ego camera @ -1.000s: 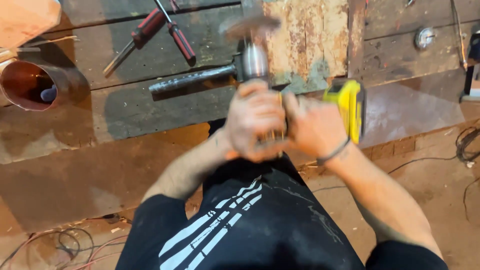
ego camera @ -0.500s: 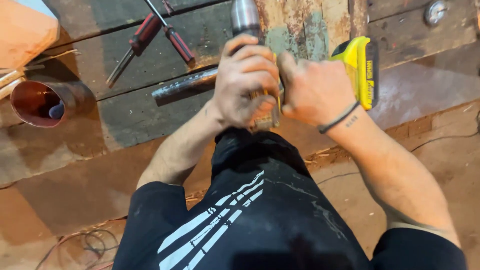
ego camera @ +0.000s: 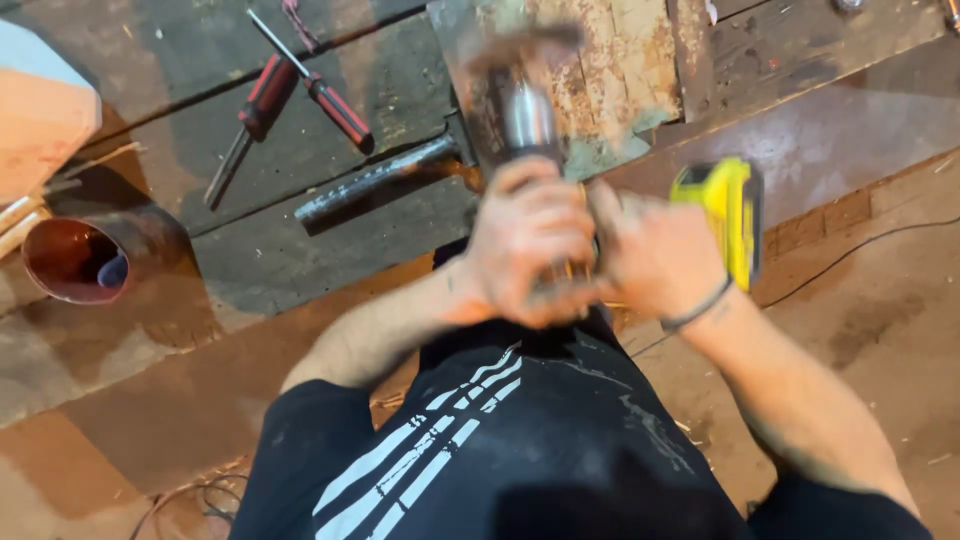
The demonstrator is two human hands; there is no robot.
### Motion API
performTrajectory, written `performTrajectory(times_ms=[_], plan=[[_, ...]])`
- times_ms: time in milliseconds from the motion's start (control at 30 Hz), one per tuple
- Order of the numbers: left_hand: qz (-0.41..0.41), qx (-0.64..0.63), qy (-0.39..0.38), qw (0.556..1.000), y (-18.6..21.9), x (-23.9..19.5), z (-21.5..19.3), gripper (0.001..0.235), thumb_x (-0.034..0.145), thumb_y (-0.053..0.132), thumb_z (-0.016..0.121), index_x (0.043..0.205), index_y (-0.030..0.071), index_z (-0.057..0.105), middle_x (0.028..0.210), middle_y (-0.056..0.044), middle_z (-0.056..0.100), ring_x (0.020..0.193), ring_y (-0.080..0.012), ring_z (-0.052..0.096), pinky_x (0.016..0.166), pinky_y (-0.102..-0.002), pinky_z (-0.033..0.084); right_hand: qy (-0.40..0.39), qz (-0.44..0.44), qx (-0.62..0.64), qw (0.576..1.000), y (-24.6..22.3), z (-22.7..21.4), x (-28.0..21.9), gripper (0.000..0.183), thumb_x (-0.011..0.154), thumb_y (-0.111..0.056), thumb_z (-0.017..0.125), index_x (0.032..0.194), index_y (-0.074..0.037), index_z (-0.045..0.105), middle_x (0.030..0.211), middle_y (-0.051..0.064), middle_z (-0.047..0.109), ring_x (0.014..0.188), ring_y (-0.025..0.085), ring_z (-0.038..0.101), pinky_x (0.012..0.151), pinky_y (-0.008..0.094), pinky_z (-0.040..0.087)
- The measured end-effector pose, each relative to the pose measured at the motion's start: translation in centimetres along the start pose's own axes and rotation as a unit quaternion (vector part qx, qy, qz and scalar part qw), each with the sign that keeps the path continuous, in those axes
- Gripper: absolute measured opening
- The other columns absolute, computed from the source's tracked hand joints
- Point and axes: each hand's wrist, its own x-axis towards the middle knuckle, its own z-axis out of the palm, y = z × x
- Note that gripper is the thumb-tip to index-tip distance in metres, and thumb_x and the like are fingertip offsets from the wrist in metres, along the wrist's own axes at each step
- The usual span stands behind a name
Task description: Cleaning a rusty metal part using a power drill with a wire brush attachment on a workbench.
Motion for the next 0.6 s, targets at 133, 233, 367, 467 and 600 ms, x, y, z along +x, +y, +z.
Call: performTrajectory(times_ms=[133,233,367,467,600], plan=[[0.010,-0.019,-0.013,1.000,0.6,-0.2,1.3,0.032,0.088,0.044,0.072,0.086,0.013,0.067,0.100,-0.005,0.069,0.111,-0.0265,0.066,0.110,-0.048,0.040,0.013,0.035,0.035,0.999,0.7,1.9,-1.7,0.049,0.071,-0.036,0.078,0.104,-0.008,0.055,0.076,0.012,0.069,0.068,0.033,0.071,0.055,0.045,0.054],[0.009,-0.020,-0.019,1.000,-1.6,1.4,0.9,0.028,0.088,0.042,0.072,0.086,0.014,0.068,0.099,-0.004,0.069,0.109,-0.0267,0.067,0.110,-0.047,0.040,0.012,0.035,0.020,0.999,2.0,0.7,1.3,0.058,0.068,-0.040,0.080,0.107,-0.007,0.053,0.073,0.014,0.068,0.065,0.035,0.070,0.053,0.046,0.054],[-0.018,0.002,-0.014,1.000,-2.5,1.8,0.8,0.028,0.089,0.042,0.072,0.086,0.014,0.068,0.098,-0.002,0.070,0.109,-0.0271,0.067,0.112,-0.047,0.040,0.020,0.011,-0.008,1.000,2.9,2.2,1.9,0.050,0.073,-0.031,0.078,0.109,-0.008,0.053,0.076,0.011,0.067,0.066,0.033,0.070,0.056,0.045,0.054],[-0.021,-0.009,-0.024,0.999,1.4,-0.9,3.6,0.028,0.081,0.043,0.074,0.083,0.015,0.070,0.093,-0.003,0.069,0.103,-0.0251,0.068,0.107,-0.047,0.039,-0.025,0.020,0.038,0.999,1.7,2.1,-3.1,0.064,0.061,-0.030,0.079,0.113,-0.003,0.053,0.071,0.012,0.066,0.063,0.033,0.070,0.052,0.045,0.054],[-0.016,-0.021,-0.007,1.000,2.7,-1.6,5.4,0.030,0.080,0.043,0.076,0.086,0.014,0.070,0.095,-0.003,0.070,0.106,-0.0256,0.068,0.109,-0.047,0.039,-0.062,0.047,0.022,0.997,2.2,3.8,-5.8,0.047,0.065,-0.026,0.077,0.103,-0.011,0.054,0.071,0.010,0.066,0.063,0.031,0.070,0.056,0.043,0.056]])
